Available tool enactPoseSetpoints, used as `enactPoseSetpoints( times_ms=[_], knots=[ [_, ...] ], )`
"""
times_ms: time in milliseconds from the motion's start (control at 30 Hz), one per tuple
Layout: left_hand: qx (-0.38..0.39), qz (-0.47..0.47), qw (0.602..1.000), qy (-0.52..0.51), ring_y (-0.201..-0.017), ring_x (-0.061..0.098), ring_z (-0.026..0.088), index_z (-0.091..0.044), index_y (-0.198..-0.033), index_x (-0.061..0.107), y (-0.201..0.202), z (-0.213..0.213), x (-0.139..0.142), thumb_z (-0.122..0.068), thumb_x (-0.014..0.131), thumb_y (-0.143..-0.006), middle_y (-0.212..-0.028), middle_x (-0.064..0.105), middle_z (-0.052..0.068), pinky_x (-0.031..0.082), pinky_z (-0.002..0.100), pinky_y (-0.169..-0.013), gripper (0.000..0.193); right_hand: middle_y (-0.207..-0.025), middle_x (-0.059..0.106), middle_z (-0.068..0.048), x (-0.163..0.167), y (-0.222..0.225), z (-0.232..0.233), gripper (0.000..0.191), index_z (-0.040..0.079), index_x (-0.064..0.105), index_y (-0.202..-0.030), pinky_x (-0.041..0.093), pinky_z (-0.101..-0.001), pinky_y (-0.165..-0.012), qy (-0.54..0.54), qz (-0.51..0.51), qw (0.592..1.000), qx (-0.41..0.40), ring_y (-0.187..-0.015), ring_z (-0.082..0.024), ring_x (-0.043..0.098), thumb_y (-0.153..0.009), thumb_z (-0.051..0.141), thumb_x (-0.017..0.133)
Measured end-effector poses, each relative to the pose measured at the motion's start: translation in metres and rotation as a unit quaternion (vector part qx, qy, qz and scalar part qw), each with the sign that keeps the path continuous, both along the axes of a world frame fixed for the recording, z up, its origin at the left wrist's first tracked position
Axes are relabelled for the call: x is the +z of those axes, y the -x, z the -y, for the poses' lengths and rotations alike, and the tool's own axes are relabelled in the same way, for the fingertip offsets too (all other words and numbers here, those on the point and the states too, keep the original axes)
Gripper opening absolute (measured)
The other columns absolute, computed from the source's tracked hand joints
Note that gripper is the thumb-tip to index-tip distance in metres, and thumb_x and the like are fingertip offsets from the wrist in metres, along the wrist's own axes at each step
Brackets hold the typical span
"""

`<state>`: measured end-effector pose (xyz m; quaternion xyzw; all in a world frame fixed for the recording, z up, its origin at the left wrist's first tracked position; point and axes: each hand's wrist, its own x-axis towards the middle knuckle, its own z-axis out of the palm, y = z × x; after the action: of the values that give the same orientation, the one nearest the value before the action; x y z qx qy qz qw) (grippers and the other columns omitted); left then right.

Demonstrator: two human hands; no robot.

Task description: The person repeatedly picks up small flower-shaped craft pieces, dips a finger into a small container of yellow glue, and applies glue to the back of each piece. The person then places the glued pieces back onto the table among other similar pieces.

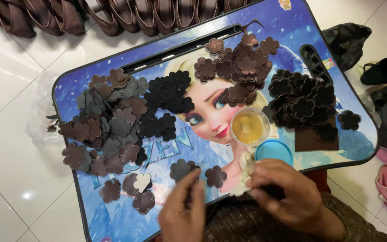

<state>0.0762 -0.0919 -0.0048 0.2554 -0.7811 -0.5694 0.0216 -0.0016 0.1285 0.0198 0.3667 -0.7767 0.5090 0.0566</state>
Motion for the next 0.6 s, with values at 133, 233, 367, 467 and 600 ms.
enactPoseSetpoints(
  times_ms=[133, 233, 367, 467, 600],
  knots=[
    [0.033, -0.118, 0.949, 0.291, -0.086, 0.069, 0.024, -0.012, -0.107, 0.076, 0.010, 0.016, 0.008, -0.022, 0.084, -0.079, -0.099, 0.069, 0.008, 0.054, 0.036, -0.073, 0.031, -0.099, 0.075, -0.007, -0.004, -0.002, 0.003, 0.065, -0.001, 0.051, -0.139, 0.056, -0.0411, -0.101, 0.005, 0.071, 0.996, -0.047, -0.098, -0.020, 0.075, -0.081, -0.006, 0.078],
    [0.033, -0.101, 0.945, 0.311, -0.086, 0.069, 0.027, -0.011, -0.100, 0.074, 0.017, 0.016, 0.017, -0.026, 0.084, -0.078, -0.099, 0.069, 0.007, 0.053, 0.039, -0.072, 0.029, -0.100, 0.075, -0.009, -0.008, -0.002, 0.006, 0.067, -0.002, 0.050, -0.142, 0.054, -0.0403, -0.103, 0.031, 0.090, 0.995, -0.032, -0.098, -0.020, 0.074, -0.081, -0.008, 0.077],
    [0.021, -0.041, 0.944, 0.327, -0.080, 0.068, 0.028, -0.011, -0.091, 0.071, 0.026, 0.017, 0.026, -0.029, 0.081, -0.083, -0.090, 0.068, 0.005, 0.051, 0.042, -0.068, 0.022, -0.101, 0.076, -0.007, -0.008, -0.002, 0.007, 0.068, -0.001, 0.050, -0.142, 0.056, -0.0359, -0.100, 0.016, 0.086, 0.996, -0.025, -0.098, -0.017, 0.076, -0.081, -0.006, 0.079],
    [0.012, -0.067, 0.924, 0.376, -0.077, 0.066, 0.029, -0.010, -0.093, 0.070, 0.029, 0.015, 0.029, -0.029, 0.077, -0.084, -0.092, 0.067, 0.007, 0.051, 0.042, -0.064, 0.022, -0.102, 0.077, -0.008, -0.006, -0.004, 0.007, 0.069, -0.001, 0.050, -0.143, 0.057, -0.0332, -0.096, 0.007, 0.098, 0.995, -0.031, -0.097, -0.016, 0.076, -0.080, -0.005, 0.080],
    [-0.021, -0.070, 0.897, 0.436, -0.070, 0.066, 0.028, -0.010, -0.090, 0.069, 0.031, 0.013, 0.029, -0.025, 0.075, -0.088, -0.090, 0.068, 0.007, 0.050, 0.040, -0.057, 0.017, -0.103, 0.078, -0.008, -0.006, -0.004, 0.007, 0.070, -0.002, 0.049, -0.145, 0.057, -0.0321, -0.096, 0.015, 0.125, 0.992, -0.021, -0.098, -0.016, 0.077, -0.081, -0.006, 0.078]
  ],
)
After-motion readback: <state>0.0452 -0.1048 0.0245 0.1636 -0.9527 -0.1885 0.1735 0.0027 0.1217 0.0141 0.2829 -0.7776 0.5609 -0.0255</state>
